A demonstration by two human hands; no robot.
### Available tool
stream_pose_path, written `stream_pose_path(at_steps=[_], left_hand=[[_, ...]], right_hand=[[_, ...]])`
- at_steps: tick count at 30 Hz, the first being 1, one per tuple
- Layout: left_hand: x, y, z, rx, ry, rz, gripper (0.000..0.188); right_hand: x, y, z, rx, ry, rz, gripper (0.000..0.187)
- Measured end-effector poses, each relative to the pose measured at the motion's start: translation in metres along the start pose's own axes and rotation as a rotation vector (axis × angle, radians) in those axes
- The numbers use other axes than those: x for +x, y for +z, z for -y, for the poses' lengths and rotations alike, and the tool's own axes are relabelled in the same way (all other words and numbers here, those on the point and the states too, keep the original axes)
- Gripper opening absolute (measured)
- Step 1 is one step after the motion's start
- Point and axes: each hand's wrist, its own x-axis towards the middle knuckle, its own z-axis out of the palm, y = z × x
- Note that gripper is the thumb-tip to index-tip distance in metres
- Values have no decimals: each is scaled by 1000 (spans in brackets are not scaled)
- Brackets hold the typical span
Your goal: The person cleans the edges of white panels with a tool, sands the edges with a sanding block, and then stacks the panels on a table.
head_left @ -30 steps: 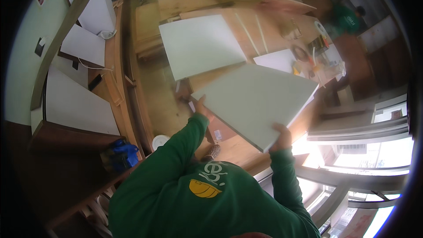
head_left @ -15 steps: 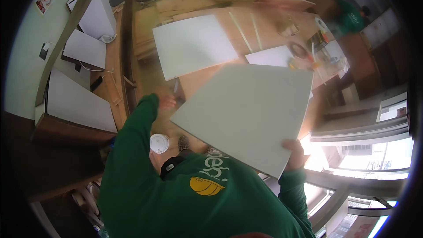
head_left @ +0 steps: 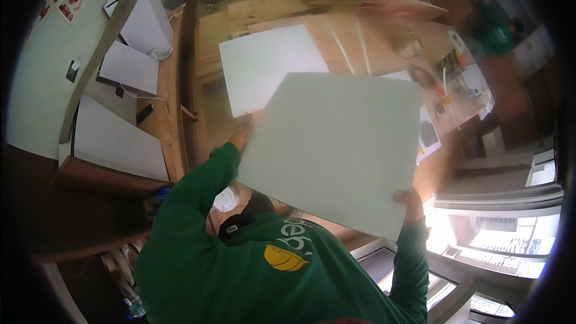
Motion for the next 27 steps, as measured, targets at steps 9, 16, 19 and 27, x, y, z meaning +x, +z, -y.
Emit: stream_pose_path(at_steps=[9,16,19,27], left_hand=[[40,-98,-32,-229,318,-219,43],[134,-119,-65,-49,498,-657,38],[158,-157,-74,27,430,-760,39],[222,-154,-92,-1,346,-839,45]], right_hand=[[209,37,5,-660,129,-269,64],[478,-6,-69,-1292,-91,-453,71],[555,28,-113,-1181,-159,-480,74],[681,-44,-145,-1211,-252,-364,55]])
